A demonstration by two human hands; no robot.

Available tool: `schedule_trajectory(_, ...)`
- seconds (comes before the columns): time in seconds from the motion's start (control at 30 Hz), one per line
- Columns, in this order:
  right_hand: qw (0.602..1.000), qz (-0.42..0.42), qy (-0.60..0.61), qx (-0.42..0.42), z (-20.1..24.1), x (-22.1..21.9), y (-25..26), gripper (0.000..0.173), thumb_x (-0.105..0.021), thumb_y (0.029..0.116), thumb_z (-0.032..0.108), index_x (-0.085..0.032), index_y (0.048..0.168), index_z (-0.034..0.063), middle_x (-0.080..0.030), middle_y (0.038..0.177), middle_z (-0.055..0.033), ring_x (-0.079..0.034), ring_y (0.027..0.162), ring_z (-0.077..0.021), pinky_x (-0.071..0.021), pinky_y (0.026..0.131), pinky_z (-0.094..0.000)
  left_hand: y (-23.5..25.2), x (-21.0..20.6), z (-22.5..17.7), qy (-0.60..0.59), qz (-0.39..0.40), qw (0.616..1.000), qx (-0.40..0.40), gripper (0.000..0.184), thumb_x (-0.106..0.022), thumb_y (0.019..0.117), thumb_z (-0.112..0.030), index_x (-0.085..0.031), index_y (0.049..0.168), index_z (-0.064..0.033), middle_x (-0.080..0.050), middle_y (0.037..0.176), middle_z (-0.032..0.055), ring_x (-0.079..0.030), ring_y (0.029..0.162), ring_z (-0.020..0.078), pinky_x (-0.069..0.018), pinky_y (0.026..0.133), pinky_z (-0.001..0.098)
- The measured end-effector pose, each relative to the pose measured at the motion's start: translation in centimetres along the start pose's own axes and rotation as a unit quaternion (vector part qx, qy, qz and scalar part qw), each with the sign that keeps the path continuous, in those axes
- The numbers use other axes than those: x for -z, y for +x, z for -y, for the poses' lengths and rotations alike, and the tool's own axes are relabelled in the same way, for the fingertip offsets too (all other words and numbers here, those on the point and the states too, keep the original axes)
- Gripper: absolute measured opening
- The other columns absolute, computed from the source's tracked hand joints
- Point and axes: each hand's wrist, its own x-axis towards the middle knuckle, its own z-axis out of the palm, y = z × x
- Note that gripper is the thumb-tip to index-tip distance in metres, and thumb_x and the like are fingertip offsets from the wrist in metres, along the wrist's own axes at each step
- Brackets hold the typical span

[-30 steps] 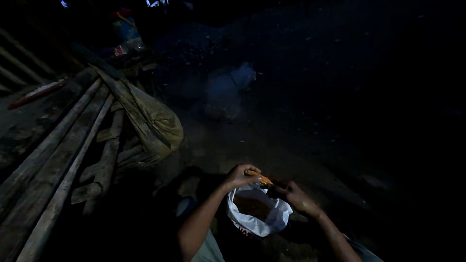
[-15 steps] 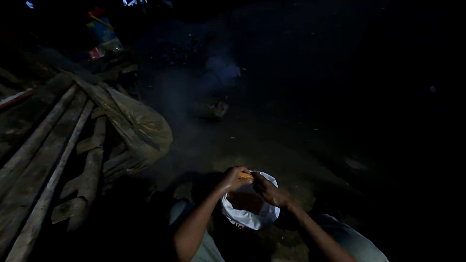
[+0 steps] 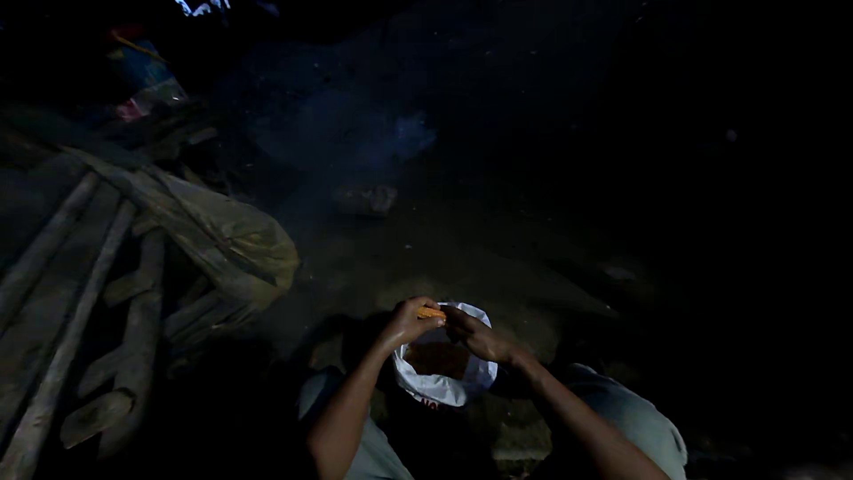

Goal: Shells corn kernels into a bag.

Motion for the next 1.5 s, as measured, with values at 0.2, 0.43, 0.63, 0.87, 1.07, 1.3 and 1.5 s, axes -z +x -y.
schedule_trajectory(0.2, 0.998, -0.002, -0.065, 0.001, 1.0, -0.1, -0.9, 0.046, -0.045, 0.1061, 0.002, -0.038, 0.151, -0.0070, -0.052, 0.142, -0.0291, -0.054, 0.130, -0.0359, -0.0416, 0.111, -0.0466, -0.4, -0.4, -0.1, 0.012, -0.011, 1.000, 0.017, 0.033, -0.071, 0.0967, -0.012, -0.064, 0.127, 0.0012, -0.068, 0.121, 0.0190, -0.067, 0.109, 0.0252, -0.0532, 0.098, 0.0429)
schedule_trajectory(0.43, 0.999, -0.011, -0.037, -0.007, 1.9, 0.2, -0.6, 0.052, -0.046, 0.1008, -0.010, -0.036, 0.152, -0.0058, -0.053, 0.140, -0.0284, -0.059, 0.121, -0.0348, -0.0478, 0.103, -0.0458, 0.1, -0.1, 1.2, -0.046, -0.041, 0.998, -0.021, 0.030, -0.070, 0.0959, -0.009, -0.065, 0.122, 0.0052, -0.068, 0.117, 0.0185, -0.067, 0.103, 0.0189, -0.0545, 0.094, 0.0352)
schedule_trajectory(0.63, 0.997, -0.041, 0.044, 0.045, 0.1, 1.2, 0.0, 0.049, -0.051, 0.1026, -0.002, -0.044, 0.150, 0.0035, -0.063, 0.130, -0.0152, -0.066, 0.102, -0.0134, -0.0546, 0.091, -0.0317, 0.4, 0.7, 1.2, -0.172, -0.068, 0.983, -0.006, 0.024, -0.061, 0.1017, -0.009, -0.063, 0.121, 0.0041, -0.067, 0.103, 0.0088, -0.064, 0.079, 0.0068, -0.0563, 0.074, 0.0237)
schedule_trajectory(0.87, 0.996, -0.055, 0.053, 0.050, -0.1, 1.0, -0.1, 0.037, -0.048, 0.1084, 0.015, -0.052, 0.143, 0.0031, -0.066, 0.113, -0.0093, -0.064, 0.088, -0.0075, -0.0545, 0.082, -0.0272, 0.3, 0.1, 0.9, -0.148, -0.081, 0.986, -0.015, 0.025, -0.063, 0.1003, -0.008, -0.063, 0.122, 0.0046, -0.068, 0.104, 0.0100, -0.064, 0.079, 0.0067, -0.0557, 0.074, 0.0233)
schedule_trajectory(1.07, 0.997, -0.049, 0.027, 0.045, -0.2, 0.3, 0.3, 0.036, -0.044, 0.1093, 0.012, -0.049, 0.143, -0.0010, -0.064, 0.112, -0.0158, -0.063, 0.090, -0.0163, -0.0533, 0.084, -0.0344, -0.7, -0.1, -0.1, -0.085, -0.081, 0.993, -0.002, 0.026, -0.063, 0.1008, -0.009, -0.064, 0.124, 0.0017, -0.067, 0.110, 0.0151, -0.064, 0.085, 0.0152, -0.0551, 0.080, 0.0317)
schedule_trajectory(1.3, 0.997, -0.066, 0.005, 0.041, -0.3, -0.3, 0.0, 0.039, -0.045, 0.1076, 0.004, -0.047, 0.147, 0.0006, -0.064, 0.118, -0.0191, -0.064, 0.093, -0.0216, -0.0536, 0.086, -0.0381, -0.7, -0.2, 0.1, -0.094, -0.079, 0.992, -0.002, 0.026, -0.063, 0.1013, -0.009, -0.064, 0.125, 0.0025, -0.067, 0.110, 0.0163, -0.064, 0.087, 0.0163, -0.0548, 0.081, 0.0330)
schedule_trajectory(1.5, 0.998, -0.050, 0.025, 0.042, -1.0, 0.1, 0.5, 0.043, -0.047, 0.1064, 0.004, -0.044, 0.150, 0.0015, -0.061, 0.130, -0.0184, -0.064, 0.108, -0.0190, -0.0525, 0.096, -0.0364, 0.2, -0.3, 1.3, -0.094, -0.085, 0.991, -0.034, 0.027, -0.065, 0.0993, -0.009, -0.065, 0.123, 0.0048, -0.069, 0.109, 0.0168, -0.067, 0.089, 0.0155, -0.0569, 0.084, 0.0323)
